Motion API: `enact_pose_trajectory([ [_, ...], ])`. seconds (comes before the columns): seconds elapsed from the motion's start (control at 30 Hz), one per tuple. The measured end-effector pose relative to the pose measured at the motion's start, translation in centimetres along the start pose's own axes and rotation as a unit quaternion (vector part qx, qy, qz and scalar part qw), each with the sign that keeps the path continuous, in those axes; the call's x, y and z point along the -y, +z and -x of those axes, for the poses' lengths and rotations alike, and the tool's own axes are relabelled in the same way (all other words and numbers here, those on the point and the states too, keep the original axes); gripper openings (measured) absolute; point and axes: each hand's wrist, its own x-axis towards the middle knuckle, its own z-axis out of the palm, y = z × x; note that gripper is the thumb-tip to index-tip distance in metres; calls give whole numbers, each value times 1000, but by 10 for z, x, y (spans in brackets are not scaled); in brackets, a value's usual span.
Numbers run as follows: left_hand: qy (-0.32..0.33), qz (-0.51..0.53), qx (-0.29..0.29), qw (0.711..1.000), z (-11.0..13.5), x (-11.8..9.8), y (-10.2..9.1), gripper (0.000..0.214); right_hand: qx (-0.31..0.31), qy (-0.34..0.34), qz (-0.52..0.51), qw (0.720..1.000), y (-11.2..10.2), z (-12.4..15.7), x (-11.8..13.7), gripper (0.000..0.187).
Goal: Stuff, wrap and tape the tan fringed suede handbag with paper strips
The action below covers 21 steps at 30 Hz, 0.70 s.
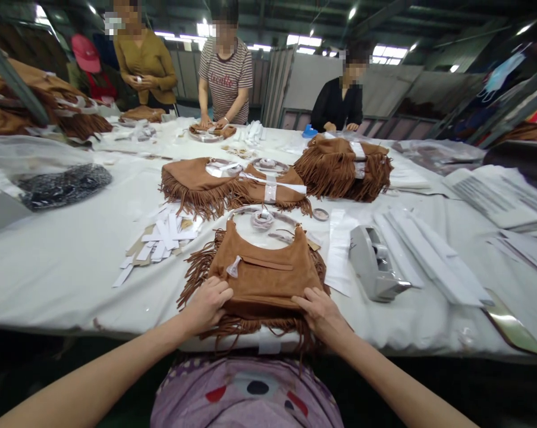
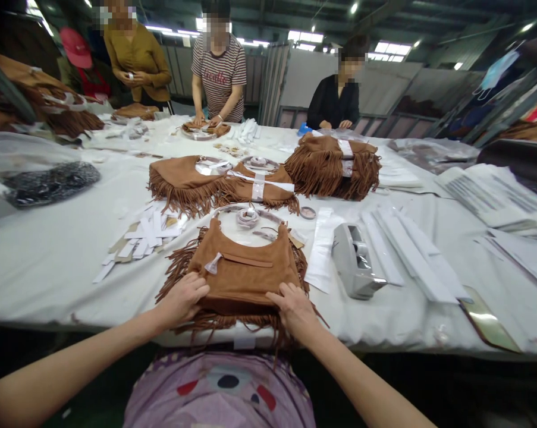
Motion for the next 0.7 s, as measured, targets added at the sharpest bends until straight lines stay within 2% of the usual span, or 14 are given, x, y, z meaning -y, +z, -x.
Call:
enact_pose_trajectory([
  [0.07,22,-28,-4,999,-1,-4,0,14,45,10,-24,999,-10,-7,7,45],
  [0.17,61,-68,1,996,-4,-15,-5,14,109,-11,-63,992,-24,-23,20,45],
  [0.23,65,-81,0,995,-5,-28,-10,14,128,-30,-69,989,-29,-32,28,45],
  [0.33,53,-71,-9,996,-9,-51,-11,27,141,-33,-32,989,-30,-39,35,53],
  [0.4,46,-62,0,997,-15,-62,-9,23,155,-37,-3,987,-28,-41,38,55],
  [0.53,46,-43,82,995,-35,-69,-5,15,204,-48,33,977,-22,-45,41,49],
  [0.6,35,-30,123,991,-43,-66,-5,21,223,-47,47,972,-19,-49,40,49],
  [0.7,13,-11,166,986,-48,-62,-9,32,262,-47,36,963,-19,-53,38,61],
])
